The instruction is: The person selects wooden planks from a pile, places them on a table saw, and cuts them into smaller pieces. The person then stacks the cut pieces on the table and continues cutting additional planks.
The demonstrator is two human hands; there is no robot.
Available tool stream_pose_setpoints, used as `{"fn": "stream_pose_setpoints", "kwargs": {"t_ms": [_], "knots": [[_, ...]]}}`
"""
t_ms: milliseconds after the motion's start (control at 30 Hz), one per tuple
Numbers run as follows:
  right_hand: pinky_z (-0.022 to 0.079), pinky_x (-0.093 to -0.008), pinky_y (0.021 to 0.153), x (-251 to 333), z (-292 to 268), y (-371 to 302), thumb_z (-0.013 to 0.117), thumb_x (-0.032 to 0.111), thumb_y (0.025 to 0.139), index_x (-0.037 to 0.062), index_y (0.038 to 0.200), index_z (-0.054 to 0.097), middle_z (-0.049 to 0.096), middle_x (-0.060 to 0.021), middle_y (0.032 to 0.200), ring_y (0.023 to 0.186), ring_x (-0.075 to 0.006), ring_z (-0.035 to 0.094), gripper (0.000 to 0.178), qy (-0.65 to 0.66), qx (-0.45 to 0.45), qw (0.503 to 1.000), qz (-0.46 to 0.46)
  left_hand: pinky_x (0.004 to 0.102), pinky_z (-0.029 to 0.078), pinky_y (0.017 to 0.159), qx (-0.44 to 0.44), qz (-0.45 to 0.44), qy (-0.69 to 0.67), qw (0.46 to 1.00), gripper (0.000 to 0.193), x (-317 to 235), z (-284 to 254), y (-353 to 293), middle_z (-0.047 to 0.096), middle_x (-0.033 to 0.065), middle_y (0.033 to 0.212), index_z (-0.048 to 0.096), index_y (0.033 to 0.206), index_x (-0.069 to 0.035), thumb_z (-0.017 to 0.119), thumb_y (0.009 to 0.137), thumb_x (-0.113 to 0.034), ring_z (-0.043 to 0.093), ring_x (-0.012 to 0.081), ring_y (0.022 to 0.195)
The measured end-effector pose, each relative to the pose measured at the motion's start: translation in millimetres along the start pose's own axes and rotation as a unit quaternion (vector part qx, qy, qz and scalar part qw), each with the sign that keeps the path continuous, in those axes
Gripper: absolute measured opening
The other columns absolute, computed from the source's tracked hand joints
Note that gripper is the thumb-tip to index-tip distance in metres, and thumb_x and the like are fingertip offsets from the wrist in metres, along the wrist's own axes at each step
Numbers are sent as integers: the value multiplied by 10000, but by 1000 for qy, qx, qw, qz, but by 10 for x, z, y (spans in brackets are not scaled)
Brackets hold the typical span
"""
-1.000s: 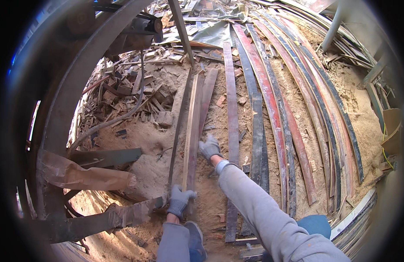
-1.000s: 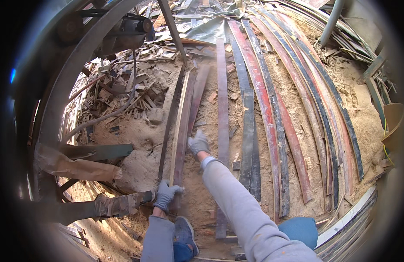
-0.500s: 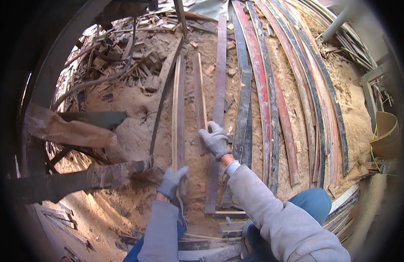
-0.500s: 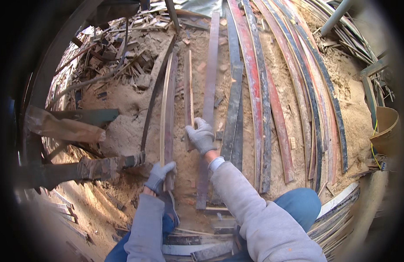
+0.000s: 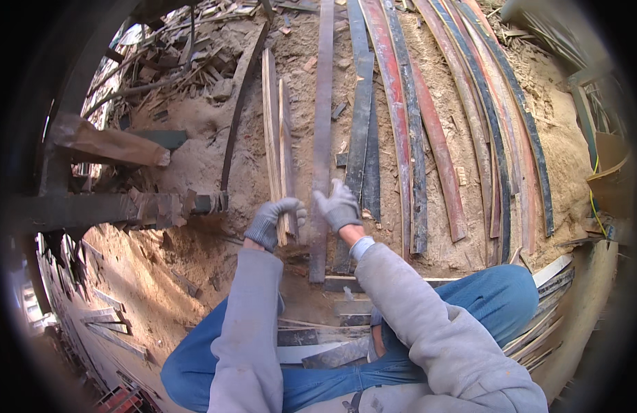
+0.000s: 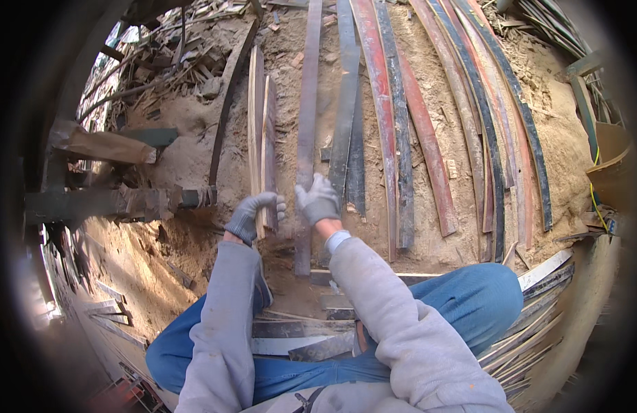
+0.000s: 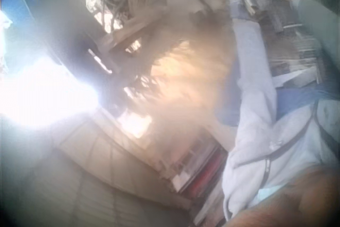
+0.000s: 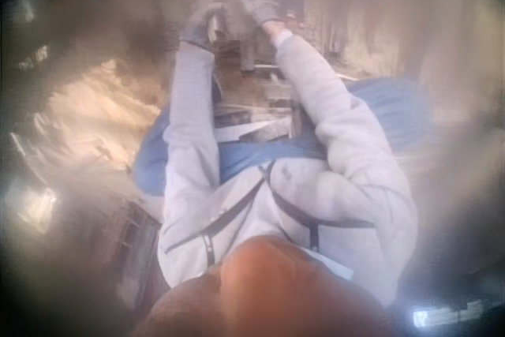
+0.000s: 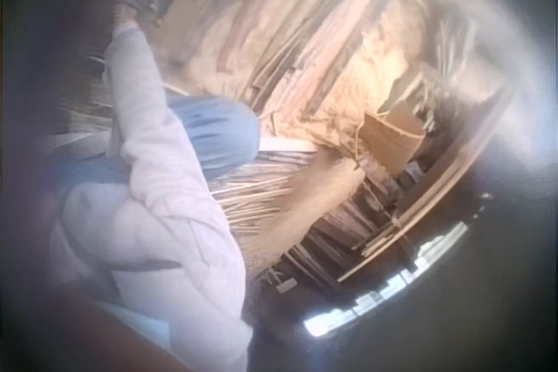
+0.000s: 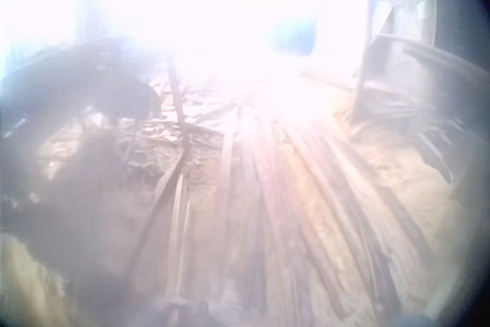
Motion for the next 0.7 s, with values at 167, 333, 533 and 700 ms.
{"fn": "stream_pose_setpoints", "kwargs": {"t_ms": [167,333,533,700], "knots": [[575,-511,990,67,491,-132,799,444,829,-46,1547,408,624,-330,1360,1208,-449,673,954,-225,78,968,74,344,615,602,-80,45,144,985,387,328,-203,-294,760,111,893,689,1178,47,840,867,-129,765,224,761],[572,-481,1024,-114,188,-10,802,305,765,-12,1482,490,642,-276,1352,1276,-423,646,844,72,-21,989,125,342,630,668,-103,74,184,975,356,796,-333,-532,740,110,921,675,1147,29,823,830,-36,748,222,761],[536,-521,940,-441,-137,-291,811,450,825,45,1443,468,575,-174,1257,1134,-370,662,815,-148,-154,959,185,366,632,667,-97,127,177,971,419,1130,-357,-287,703,98,951,635,1147,7,846,788,-40,733,239,787],[546,-521,951,-557,-13,-256,871,470,768,12,1401,474,610,-217,1297,1170,-409,669,876,-131,-43,971,197,377,638,684,-91,136,204,965,469,1231,-364,-218,700,95,958,620,1169,4,857,766,-34,729,247,783]]}}
Point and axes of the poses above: each hand's wrist, its own y-axis towards the middle knuckle, its own z-axis out of the palm, x = y × z, the point moved 3 cm from there along y, towards the middle knuckle
